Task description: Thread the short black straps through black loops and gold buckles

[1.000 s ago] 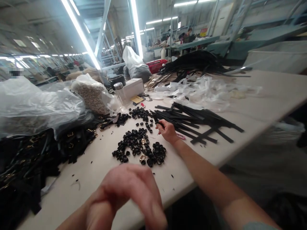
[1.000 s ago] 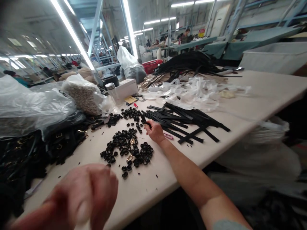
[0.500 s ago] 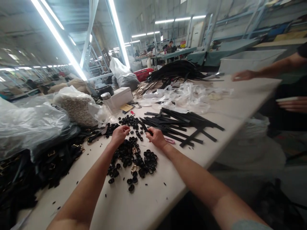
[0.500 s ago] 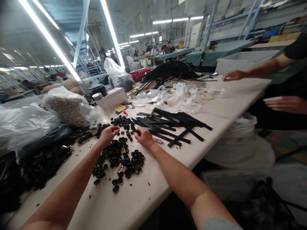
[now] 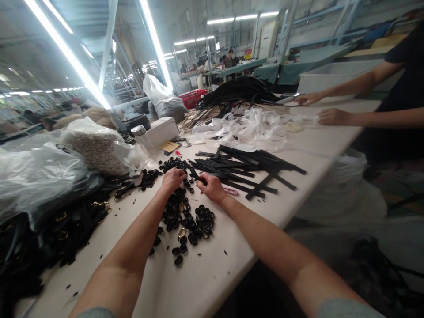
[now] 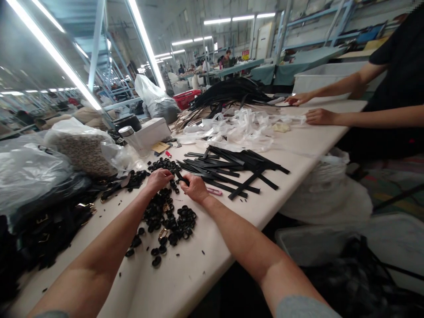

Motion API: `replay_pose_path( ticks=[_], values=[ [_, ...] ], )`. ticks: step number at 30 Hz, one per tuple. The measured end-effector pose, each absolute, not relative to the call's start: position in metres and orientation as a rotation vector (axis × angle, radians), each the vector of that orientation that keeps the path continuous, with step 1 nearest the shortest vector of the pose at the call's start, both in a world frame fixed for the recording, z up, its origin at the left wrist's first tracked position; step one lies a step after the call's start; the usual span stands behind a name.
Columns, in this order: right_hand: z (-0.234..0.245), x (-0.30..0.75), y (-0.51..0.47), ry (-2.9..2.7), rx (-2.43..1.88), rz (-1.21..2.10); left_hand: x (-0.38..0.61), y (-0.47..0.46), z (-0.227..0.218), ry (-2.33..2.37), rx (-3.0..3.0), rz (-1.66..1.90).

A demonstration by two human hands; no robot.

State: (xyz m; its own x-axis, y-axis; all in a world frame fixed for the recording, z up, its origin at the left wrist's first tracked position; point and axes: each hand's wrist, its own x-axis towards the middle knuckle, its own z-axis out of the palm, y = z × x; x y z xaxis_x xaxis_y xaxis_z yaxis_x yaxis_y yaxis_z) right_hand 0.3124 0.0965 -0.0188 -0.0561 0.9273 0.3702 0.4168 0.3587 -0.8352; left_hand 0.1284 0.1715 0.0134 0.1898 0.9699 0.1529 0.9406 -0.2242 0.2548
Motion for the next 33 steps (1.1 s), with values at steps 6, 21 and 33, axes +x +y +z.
replay_pose_path(
  ticks=[6,21,33],
  values=[
    [-0.015,0.312,0.096,-1.654,-1.186,0.647,0.140,0.169,0.015,1.885,2.337,0.552],
    [0.005,0.278,0.030,-2.030,-0.719,0.693,0.076,-0.035,0.012,1.227,0.737,1.641],
    [0.056,0.240,0.019,-2.214,-0.802,0.939,0.052,-0.018,0.000,1.081,0.527,1.698]
  ],
)
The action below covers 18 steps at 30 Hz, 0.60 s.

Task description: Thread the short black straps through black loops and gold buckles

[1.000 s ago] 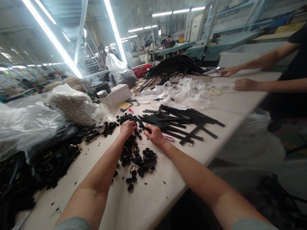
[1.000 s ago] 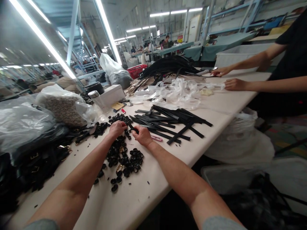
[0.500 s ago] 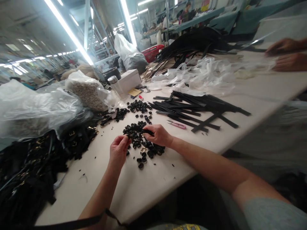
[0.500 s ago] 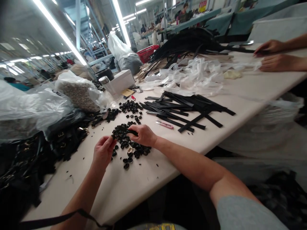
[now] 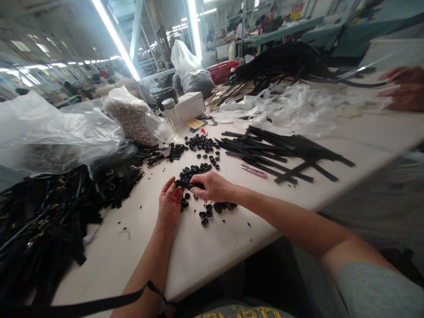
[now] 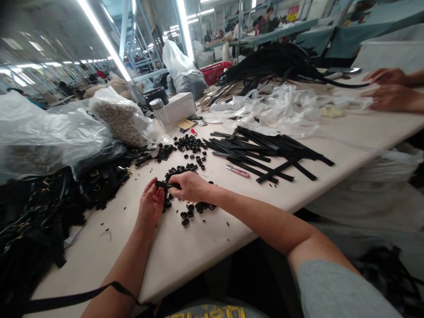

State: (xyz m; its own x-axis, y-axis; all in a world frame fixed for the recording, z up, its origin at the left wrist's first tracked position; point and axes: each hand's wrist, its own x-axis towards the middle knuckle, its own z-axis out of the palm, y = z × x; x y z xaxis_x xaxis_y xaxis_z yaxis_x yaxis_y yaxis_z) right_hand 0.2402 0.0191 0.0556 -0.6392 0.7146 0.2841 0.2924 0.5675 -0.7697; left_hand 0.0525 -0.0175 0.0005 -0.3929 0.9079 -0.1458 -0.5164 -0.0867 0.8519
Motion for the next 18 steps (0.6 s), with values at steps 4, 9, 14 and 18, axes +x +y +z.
replay_pose_path(
  ticks=[4,9,14,18],
  values=[
    [0.039,0.226,0.028,-2.053,-0.818,0.895,0.051,-0.018,-0.002,1.043,0.518,1.717],
    [0.013,0.230,0.032,-2.057,-0.826,0.885,0.058,-0.017,0.000,1.042,0.532,1.689],
    [0.013,0.230,0.032,-2.106,-0.813,0.843,0.062,-0.016,0.001,1.073,0.524,1.682],
    [0.013,0.228,0.031,-2.092,-0.787,0.846,0.060,-0.014,-0.001,1.068,0.493,1.693]
  ],
)
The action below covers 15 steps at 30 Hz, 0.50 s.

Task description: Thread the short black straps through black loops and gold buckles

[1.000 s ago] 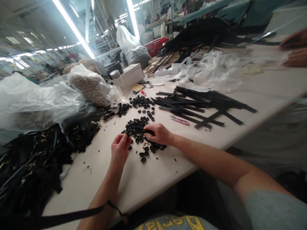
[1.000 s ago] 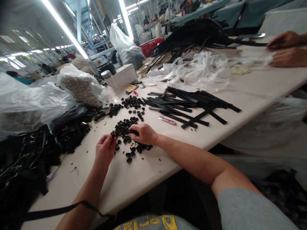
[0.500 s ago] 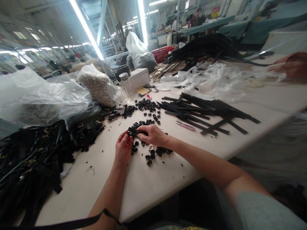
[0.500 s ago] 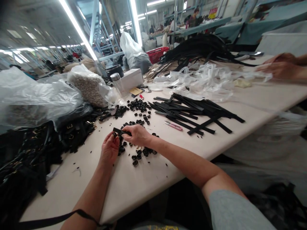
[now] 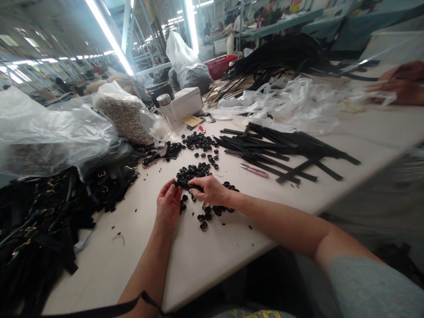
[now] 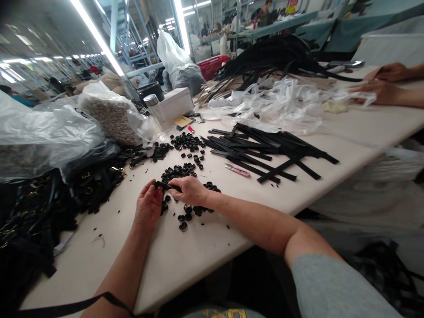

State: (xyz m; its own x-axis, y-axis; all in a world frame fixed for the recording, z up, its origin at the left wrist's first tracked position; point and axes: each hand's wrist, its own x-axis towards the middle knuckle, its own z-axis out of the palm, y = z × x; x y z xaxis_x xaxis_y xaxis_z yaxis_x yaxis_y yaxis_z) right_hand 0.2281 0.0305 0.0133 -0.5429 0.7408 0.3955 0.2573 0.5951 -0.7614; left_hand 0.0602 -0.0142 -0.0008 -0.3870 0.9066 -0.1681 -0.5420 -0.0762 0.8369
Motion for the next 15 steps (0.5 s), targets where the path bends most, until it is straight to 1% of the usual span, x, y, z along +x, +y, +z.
replay_pose_path(
  ticks=[8,15],
  values=[
    [0.015,0.229,0.031,-2.002,-0.801,1.147,0.060,-0.015,-0.002,1.037,0.534,1.661],
    [0.024,0.239,0.039,-2.119,-0.845,1.254,0.056,-0.017,-0.003,1.027,0.585,1.596]
  ],
)
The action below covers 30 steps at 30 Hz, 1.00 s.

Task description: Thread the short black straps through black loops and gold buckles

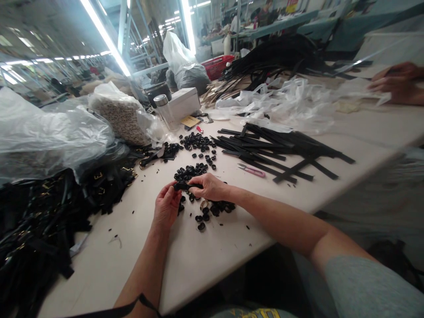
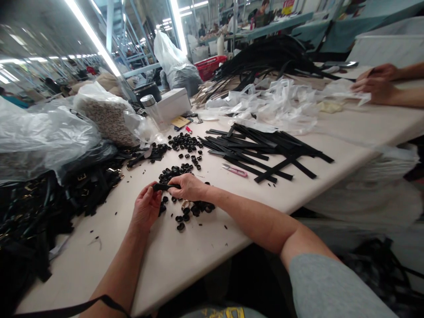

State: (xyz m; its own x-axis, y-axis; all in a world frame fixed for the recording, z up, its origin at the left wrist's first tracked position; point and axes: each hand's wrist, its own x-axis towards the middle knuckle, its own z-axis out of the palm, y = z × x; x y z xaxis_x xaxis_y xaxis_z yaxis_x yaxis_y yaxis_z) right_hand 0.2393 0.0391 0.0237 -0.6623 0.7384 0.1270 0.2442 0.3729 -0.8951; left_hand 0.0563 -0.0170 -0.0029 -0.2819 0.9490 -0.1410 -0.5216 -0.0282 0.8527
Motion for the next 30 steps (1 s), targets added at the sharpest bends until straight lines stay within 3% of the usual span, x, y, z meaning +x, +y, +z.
replay_pose_path(
  ticks=[12,22,30],
  values=[
    [0.039,0.257,0.043,-2.312,-0.709,1.539,0.053,-0.028,0.005,0.886,0.742,1.272],
    [0.041,0.255,0.039,-2.394,-0.596,1.293,0.048,-0.029,0.007,0.865,0.805,1.202],
    [0.038,0.255,0.036,-2.428,-0.500,1.351,0.046,-0.034,0.007,0.774,0.875,1.113]
  ],
)
